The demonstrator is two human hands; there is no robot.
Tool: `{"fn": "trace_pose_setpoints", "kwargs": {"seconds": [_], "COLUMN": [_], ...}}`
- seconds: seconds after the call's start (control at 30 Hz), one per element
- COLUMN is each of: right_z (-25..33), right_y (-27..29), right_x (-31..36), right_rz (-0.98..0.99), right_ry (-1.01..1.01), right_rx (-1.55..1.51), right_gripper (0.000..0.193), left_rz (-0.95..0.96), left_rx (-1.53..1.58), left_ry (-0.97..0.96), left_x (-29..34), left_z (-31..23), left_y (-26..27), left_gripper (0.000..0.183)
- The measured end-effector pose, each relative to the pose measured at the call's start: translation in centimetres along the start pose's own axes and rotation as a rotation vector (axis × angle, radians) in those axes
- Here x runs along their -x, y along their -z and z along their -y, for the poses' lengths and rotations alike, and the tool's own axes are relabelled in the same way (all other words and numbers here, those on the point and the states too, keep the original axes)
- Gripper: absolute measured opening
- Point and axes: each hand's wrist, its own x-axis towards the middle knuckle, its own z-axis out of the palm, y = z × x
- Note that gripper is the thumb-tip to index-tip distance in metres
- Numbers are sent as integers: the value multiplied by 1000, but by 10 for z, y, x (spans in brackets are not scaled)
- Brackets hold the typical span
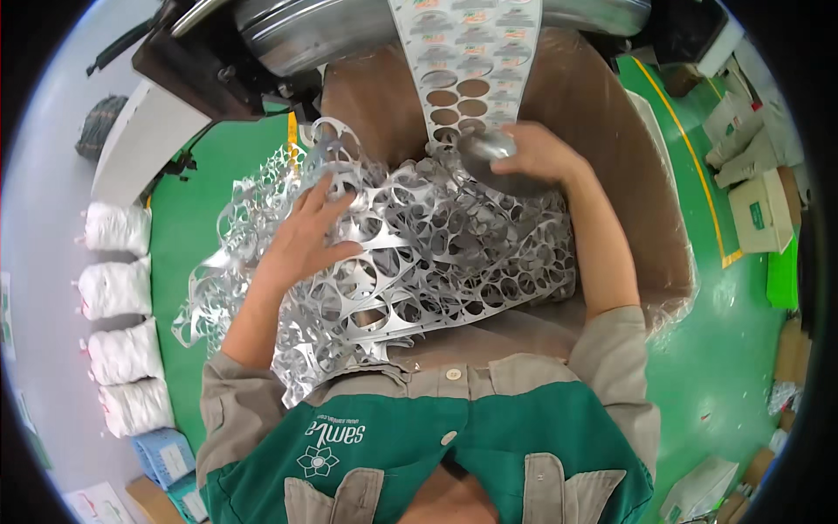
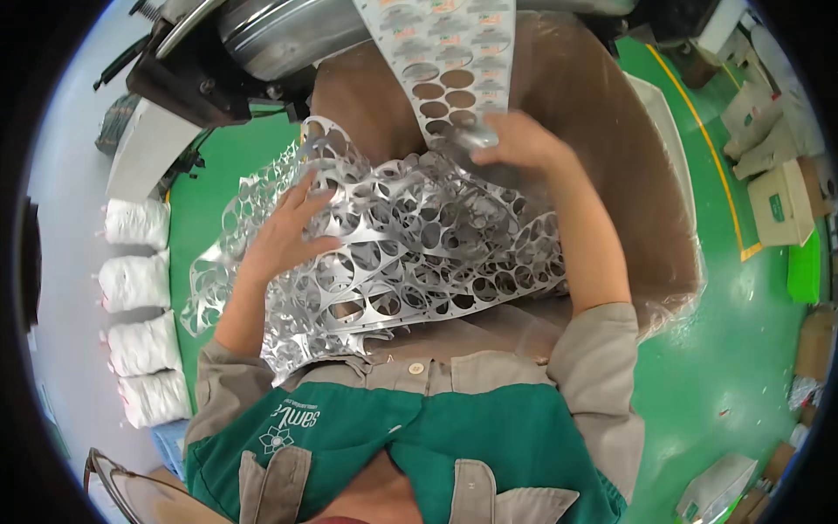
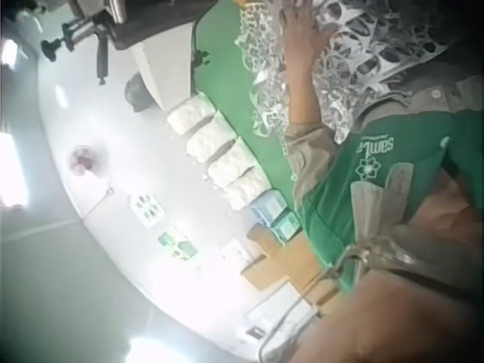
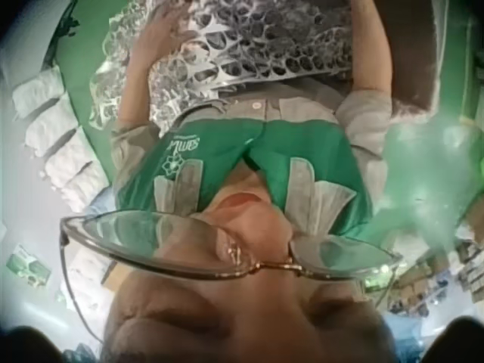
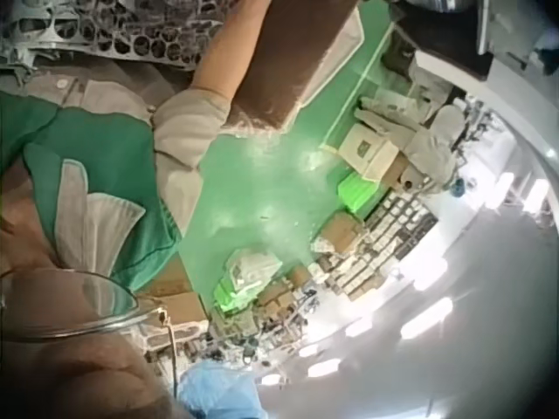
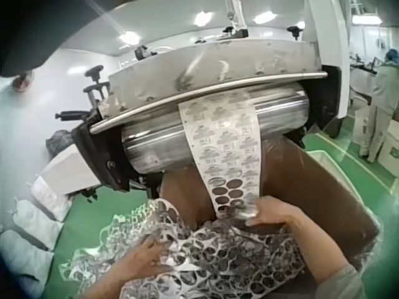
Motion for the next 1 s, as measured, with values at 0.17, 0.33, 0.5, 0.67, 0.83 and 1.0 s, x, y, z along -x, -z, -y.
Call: {"fn": "trace_pose_setpoints", "kwargs": {"seconds": [0.17, 0.33, 0.5, 0.67, 0.83, 1.0], "right_z": [41, -53, -105, -12, 51, -51], "right_y": [30, -84, -144, -36, 35, -99], "right_x": [14, -8, 6, 10, 17, -12], "right_rz": [-12, 263, 291, 342, -8, 143], "right_ry": [317, -339, -319, -40, 285, -346], "right_rx": [-1526, -891, 401, 129, -1269, -923], "right_gripper": [38, 52, 49, 40, 44, 62], "left_rz": [62, -36, 46, 3, -6, -142], "left_rx": [54, 115, 274, 308, 380, 648], "left_ry": [-165, -82, 31, -220, -369, -735], "left_x": [18, 54, 66, 42, 42, 51], "left_z": [-18, -39, -28, -37, -52, -23], "left_y": [37, 87, 75, 64, 79, 106], "left_gripper": [32, 31, 37, 37, 21, 19]}}
